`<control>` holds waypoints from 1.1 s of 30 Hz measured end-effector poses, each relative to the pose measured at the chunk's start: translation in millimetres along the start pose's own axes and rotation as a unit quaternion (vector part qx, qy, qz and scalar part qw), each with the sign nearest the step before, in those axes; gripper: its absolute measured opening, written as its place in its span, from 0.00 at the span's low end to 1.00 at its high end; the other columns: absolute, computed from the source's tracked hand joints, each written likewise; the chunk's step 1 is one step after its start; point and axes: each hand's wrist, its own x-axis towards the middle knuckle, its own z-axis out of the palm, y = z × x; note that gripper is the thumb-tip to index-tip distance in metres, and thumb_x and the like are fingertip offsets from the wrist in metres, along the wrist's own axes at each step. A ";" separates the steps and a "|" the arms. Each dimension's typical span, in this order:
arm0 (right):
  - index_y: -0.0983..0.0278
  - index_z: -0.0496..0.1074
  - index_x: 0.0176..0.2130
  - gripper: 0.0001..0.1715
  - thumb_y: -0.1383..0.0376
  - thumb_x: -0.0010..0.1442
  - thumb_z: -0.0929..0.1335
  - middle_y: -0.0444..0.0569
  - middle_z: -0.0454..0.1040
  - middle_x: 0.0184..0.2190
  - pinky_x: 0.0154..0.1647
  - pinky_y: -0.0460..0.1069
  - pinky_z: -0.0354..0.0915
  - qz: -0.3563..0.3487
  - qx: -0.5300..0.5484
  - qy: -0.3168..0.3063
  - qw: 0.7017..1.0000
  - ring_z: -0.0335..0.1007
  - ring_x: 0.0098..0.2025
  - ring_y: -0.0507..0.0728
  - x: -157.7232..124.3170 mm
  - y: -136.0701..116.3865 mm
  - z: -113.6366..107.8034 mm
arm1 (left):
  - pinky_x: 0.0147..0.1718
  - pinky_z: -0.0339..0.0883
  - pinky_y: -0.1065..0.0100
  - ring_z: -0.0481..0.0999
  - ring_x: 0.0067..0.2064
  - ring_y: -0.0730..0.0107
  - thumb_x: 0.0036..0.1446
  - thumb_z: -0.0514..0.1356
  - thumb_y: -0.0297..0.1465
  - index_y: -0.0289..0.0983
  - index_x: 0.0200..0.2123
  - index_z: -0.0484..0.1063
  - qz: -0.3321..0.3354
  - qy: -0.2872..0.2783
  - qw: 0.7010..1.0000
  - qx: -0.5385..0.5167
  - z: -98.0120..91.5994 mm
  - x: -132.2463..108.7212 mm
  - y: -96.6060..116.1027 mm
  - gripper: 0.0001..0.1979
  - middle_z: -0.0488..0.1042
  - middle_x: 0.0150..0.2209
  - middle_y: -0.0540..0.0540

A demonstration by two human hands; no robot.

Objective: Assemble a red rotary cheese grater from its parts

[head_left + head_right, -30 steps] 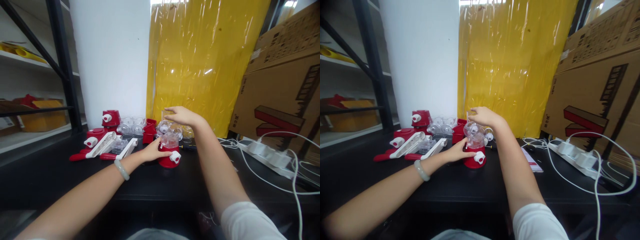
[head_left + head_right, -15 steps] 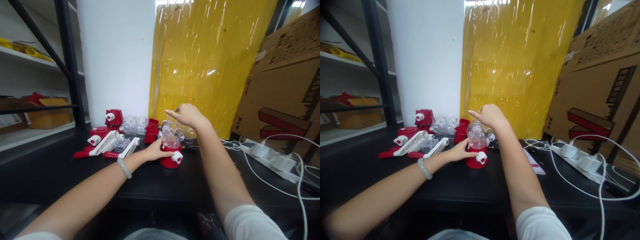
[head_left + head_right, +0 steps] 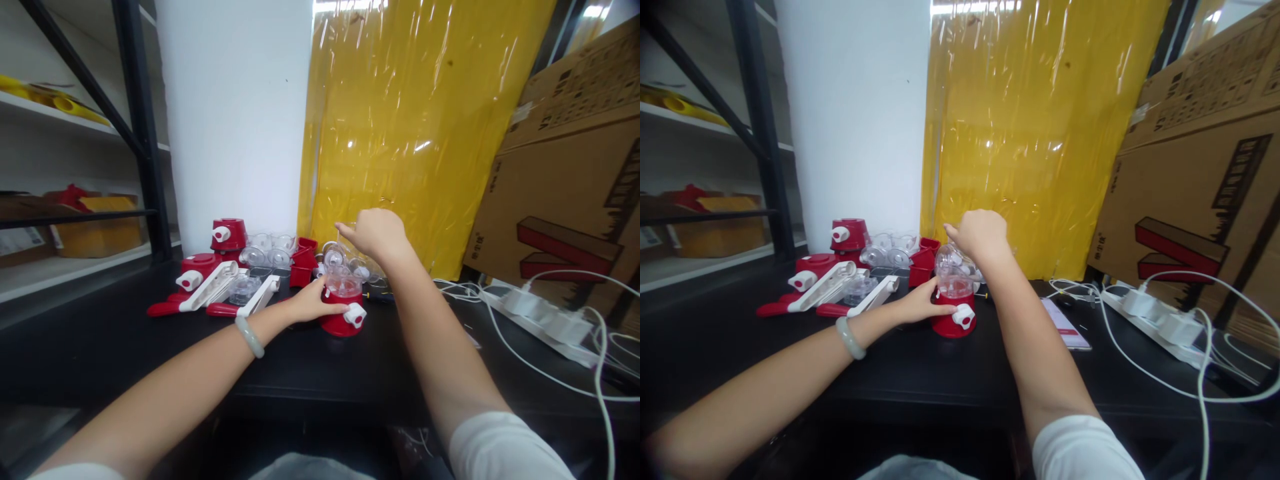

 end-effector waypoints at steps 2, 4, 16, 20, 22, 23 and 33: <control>0.68 0.81 0.39 0.34 0.43 0.63 0.62 0.66 0.79 0.38 0.46 0.59 0.68 0.018 -0.003 0.008 1.000 0.77 0.47 0.71 -1.6 -3.9 -0.3 | 0.62 0.64 0.46 0.73 0.61 0.47 0.48 0.73 0.41 0.37 0.58 0.67 0.004 0.002 1.000 -0.001 0.3 0.0 0.6 0.36 0.74 0.59 0.36; 0.69 0.81 0.40 0.35 0.43 0.63 0.62 0.66 0.79 0.38 0.45 0.59 0.68 0.030 -0.015 0.016 0.999 0.77 0.47 0.70 -3.0 -6.9 -0.5 | 0.62 0.64 0.46 0.73 0.60 0.47 0.48 0.73 0.41 0.37 0.58 0.67 0.002 0.003 1.000 0.003 0.3 -0.2 2.0 0.36 0.74 0.59 0.36; 0.70 0.80 0.35 0.38 0.40 0.62 0.61 0.65 0.79 0.33 0.39 0.57 0.68 0.029 -0.027 0.039 0.998 0.77 0.40 0.67 -1.3 -4.6 2.7 | 0.62 0.64 0.45 0.73 0.61 0.46 0.44 0.75 0.39 0.37 0.61 0.63 0.010 0.064 0.998 -0.016 2.7 0.7 -6.5 0.43 0.71 0.60 0.34; 0.67 0.77 0.30 0.42 0.34 0.59 0.60 0.62 0.76 0.28 0.40 0.57 0.68 0.007 0.033 0.041 0.999 0.76 0.38 0.66 0.1 3.7 0.9 | 0.59 0.66 0.44 0.76 0.57 0.46 0.46 0.75 0.39 0.38 0.57 0.67 0.013 0.110 0.993 -0.047 3.2 3.7 -5.7 0.37 0.75 0.57 0.34; 0.66 0.75 0.27 0.43 0.31 0.58 0.60 0.61 0.75 0.26 0.39 0.57 0.67 -0.011 0.084 0.034 0.996 0.75 0.37 0.65 1.1 10.7 -1.8 | 0.58 0.67 0.45 0.77 0.55 0.47 0.46 0.75 0.39 0.37 0.54 0.70 0.003 0.114 0.992 -0.055 1.1 4.6 -1.6 0.33 0.76 0.55 0.34; 0.65 0.74 0.27 0.44 0.30 0.57 0.59 0.59 0.74 0.25 0.39 0.56 0.67 -0.020 0.113 0.027 0.993 0.75 0.36 0.64 2.0 14.8 -3.2 | 0.58 0.68 0.46 0.78 0.55 0.47 0.46 0.75 0.39 0.37 0.53 0.71 0.000 0.110 0.992 -0.060 -0.5 4.9 0.7 0.32 0.77 0.54 0.34; 0.65 0.75 0.39 0.30 0.44 0.67 0.60 0.49 0.75 0.28 0.36 0.50 0.66 0.019 0.343 0.027 0.939 0.71 0.26 0.54 49.0 75.0 53.7 | 0.58 0.67 0.46 0.77 0.56 0.48 0.44 0.74 0.35 0.36 0.54 0.68 0.015 0.048 0.996 -0.077 -17.7 5.3 4.5 0.34 0.76 0.55 0.34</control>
